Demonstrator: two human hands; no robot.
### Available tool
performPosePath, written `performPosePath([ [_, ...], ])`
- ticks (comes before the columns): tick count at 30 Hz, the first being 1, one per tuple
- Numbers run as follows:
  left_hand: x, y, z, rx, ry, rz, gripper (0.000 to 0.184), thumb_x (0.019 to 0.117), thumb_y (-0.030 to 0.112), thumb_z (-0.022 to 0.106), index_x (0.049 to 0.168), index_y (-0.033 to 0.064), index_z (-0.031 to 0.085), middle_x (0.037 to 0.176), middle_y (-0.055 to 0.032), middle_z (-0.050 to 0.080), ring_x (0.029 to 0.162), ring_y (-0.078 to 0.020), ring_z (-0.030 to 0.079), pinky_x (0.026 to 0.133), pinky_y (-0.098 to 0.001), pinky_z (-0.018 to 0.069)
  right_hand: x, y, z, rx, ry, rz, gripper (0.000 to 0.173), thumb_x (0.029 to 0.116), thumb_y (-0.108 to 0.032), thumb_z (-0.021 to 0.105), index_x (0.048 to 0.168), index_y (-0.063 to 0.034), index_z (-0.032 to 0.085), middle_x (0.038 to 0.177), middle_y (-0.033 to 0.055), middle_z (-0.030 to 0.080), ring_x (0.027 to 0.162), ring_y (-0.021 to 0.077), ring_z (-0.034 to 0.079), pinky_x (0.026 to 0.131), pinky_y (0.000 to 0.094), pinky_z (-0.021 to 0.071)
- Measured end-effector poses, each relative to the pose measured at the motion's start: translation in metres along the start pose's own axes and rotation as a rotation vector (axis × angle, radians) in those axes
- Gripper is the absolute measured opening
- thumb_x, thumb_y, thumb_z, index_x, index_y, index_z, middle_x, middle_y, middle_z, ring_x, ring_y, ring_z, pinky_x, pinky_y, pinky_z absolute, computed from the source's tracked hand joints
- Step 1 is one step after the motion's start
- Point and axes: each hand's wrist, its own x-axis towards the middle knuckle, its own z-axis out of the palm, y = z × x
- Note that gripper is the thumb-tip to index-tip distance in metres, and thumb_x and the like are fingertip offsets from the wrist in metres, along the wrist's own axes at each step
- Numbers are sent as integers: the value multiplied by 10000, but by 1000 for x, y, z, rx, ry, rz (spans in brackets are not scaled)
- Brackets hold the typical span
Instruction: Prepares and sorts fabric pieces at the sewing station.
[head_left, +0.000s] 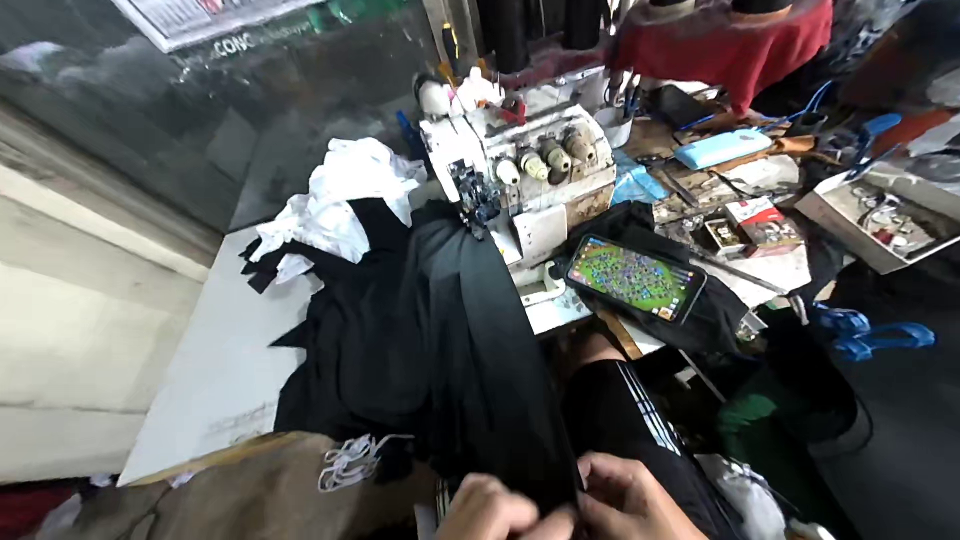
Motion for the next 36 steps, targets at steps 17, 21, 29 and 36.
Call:
performPosePath([
  [17,-39,-1,32,91,31,-58,178,924,195,709,1089,228,765,1004,36,685,1029,-137,632,1003,-416,497,-38,-20,9,20,58,119,192,988,-105,693,1172,-51,696,962,100,747,704,259,739,575,425,661],
  [21,-38,18,25,57,79,-18,133,874,195,773,1006,197,764,971,16,704,994,-164,651,996,-448,502,-42,-27,6,1,24,109,165,994,-92,679,1142,-24,701,923,110,736,655,247,713,558,417,646],
  [29,-43,7,46,177,3,-78,158,936,235,741,1082,276,783,985,68,696,1020,-120,641,1028,-439,476,-39,-25,3,88,-31,150,146,1010,-109,661,1107,-4,694,870,141,720,637,252,710,562,410,644],
  [36,-42,-6,54,174,-5,-80,191,943,231,727,1110,306,783,977,86,693,993,-92,644,1015,-435,485,-36,-27,-1,109,-23,179,184,1004,-89,665,1163,-4,702,886,143,722,637,252,709,564,408,647],
])
